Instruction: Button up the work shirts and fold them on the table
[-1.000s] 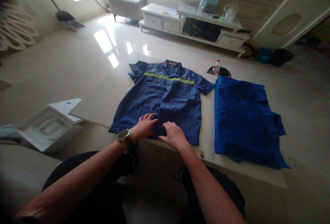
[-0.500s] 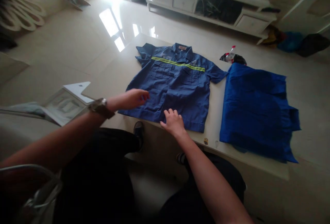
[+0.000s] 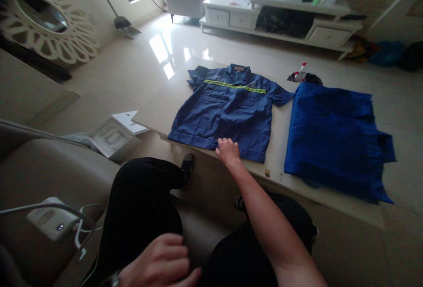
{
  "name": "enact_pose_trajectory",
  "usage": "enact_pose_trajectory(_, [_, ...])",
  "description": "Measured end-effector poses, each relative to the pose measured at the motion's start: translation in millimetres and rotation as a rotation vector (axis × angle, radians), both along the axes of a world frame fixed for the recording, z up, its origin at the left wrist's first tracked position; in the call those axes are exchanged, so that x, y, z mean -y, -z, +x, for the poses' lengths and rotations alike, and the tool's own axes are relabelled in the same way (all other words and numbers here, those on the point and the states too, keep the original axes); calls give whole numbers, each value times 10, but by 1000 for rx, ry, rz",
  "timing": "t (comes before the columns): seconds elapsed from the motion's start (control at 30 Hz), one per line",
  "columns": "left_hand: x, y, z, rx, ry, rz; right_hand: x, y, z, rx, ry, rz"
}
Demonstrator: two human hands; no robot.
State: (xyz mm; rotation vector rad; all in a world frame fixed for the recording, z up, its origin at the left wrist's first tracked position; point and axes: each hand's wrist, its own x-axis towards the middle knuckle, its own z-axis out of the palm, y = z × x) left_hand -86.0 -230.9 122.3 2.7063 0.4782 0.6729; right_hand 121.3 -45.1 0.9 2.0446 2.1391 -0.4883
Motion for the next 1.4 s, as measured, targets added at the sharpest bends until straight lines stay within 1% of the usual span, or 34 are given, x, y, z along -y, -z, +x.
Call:
enact_pose_trajectory(0.03, [-42,136,154,67,48,3,0,-3,23,-5,4,-1])
enact_pose_trajectory(0.07, [-159,249,300,30,29,-14,0,-6,52,-13,14,-1])
enact_pose_trajectory(0.1, [-340,334,429,-33,30,-41,-1,-8,87,-30,23,-3])
enact_pose_trajectory(0.13, [-569,393,535,-107,17,-80,-4,-10,126,-58,32,-10])
enact_pose_trajectory(0.2, [-1102,447,653,-284,-127,-176,-16,-8,207,-126,58,-32])
enact_pose_trajectory(0.27, [-1630,473,636,-411,-300,-220,-41,-1,273,-182,95,-49])
enact_pose_trajectory(0.33, [-2066,538,520,-500,-459,-255,-79,3,310,-200,144,-20])
enact_pose_trajectory(0.4, [-2365,665,385,-513,-565,-321,-131,-8,320,-218,201,42])
enact_pose_trajectory(0.43, [-2458,747,337,-485,-586,-384,-160,-19,318,-241,230,73])
enact_pose_trajectory(0.5, [-2545,920,311,-425,-583,-500,-215,-46,313,-306,285,124])
enact_pose_trajectory(0.57, [-2534,1074,374,-399,-547,-541,-256,-65,314,-371,336,174])
enact_pose_trajectory(0.67, [-2453,1233,543,-426,-484,-483,-279,-52,336,-466,388,231])
enact_pose_trajectory(0.77, [-2404,1309,676,-475,-431,-438,-269,12,377,-618,455,251])
enact_pose_trajectory(0.87, [-2403,1310,738,-514,-412,-414,-243,101,438,-775,559,233])
enact_pose_trajectory(1.0, [-2426,1245,758,-568,-367,-384,-172,209,551,-1015,734,85])
enact_pose_trajectory(1.07, [-2436,1233,752,-578,-362,-380,-120,239,609,-1095,781,60])
enact_pose_trajectory(1.13, [-2441,1247,740,-557,-364,-380,-71,248,657,-1114,758,80])
enact_pose_trajectory(1.27, [-2453,1282,721,-509,-370,-376,-16,238,685,-1085,673,127])
enact_pose_trajectory(1.4, [-2491,1236,729,-434,-398,-409,-18,216,626,-1032,614,195])
